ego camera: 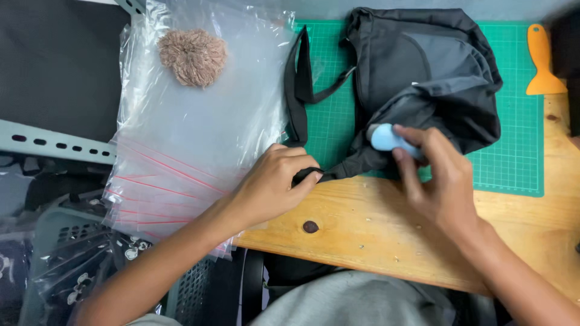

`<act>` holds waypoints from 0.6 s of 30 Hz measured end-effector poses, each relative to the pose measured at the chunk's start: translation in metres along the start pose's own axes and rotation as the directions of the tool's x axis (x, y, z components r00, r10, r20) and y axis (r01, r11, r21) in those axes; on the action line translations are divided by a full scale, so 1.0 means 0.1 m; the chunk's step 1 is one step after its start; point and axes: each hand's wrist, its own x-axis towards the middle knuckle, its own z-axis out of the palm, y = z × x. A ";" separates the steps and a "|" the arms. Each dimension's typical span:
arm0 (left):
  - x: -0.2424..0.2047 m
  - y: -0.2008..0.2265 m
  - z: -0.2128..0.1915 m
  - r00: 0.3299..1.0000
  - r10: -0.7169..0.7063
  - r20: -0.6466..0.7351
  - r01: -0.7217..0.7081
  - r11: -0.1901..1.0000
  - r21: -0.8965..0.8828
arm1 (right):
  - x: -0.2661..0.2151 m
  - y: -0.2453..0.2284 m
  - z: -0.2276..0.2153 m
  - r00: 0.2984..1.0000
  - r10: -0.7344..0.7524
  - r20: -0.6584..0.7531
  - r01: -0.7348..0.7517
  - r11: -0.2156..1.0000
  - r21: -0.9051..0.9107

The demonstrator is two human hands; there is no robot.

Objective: The person uses a small brush to clean the exterior and interior of a black shoulder bag on a green cutting mat. They then attach a bear-shaped keychain to the bag's zipper and place a fluffy pom-pom into a clear plastic bag.

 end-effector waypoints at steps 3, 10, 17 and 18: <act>0.01 0.14 0.00 0.982 -0.188 0.029 0.190 0.978 -0.088 | -0.08 -0.41 0.15 0.971 -0.181 0.157 0.165 0.980 0.108; -0.10 0.20 0.08 0.982 -0.151 0.109 0.143 0.987 0.080 | -0.07 -0.43 0.45 0.967 -0.108 0.232 0.150 0.973 -0.174; -0.24 0.15 0.23 0.992 0.126 -0.006 -0.106 0.863 0.494 | -0.33 -0.52 0.66 0.956 0.075 0.283 0.008 0.959 -0.283; -0.24 0.18 0.20 0.987 0.160 -0.029 -0.123 0.847 0.517 | -0.37 -0.53 0.72 0.951 0.066 0.302 0.014 0.967 -0.255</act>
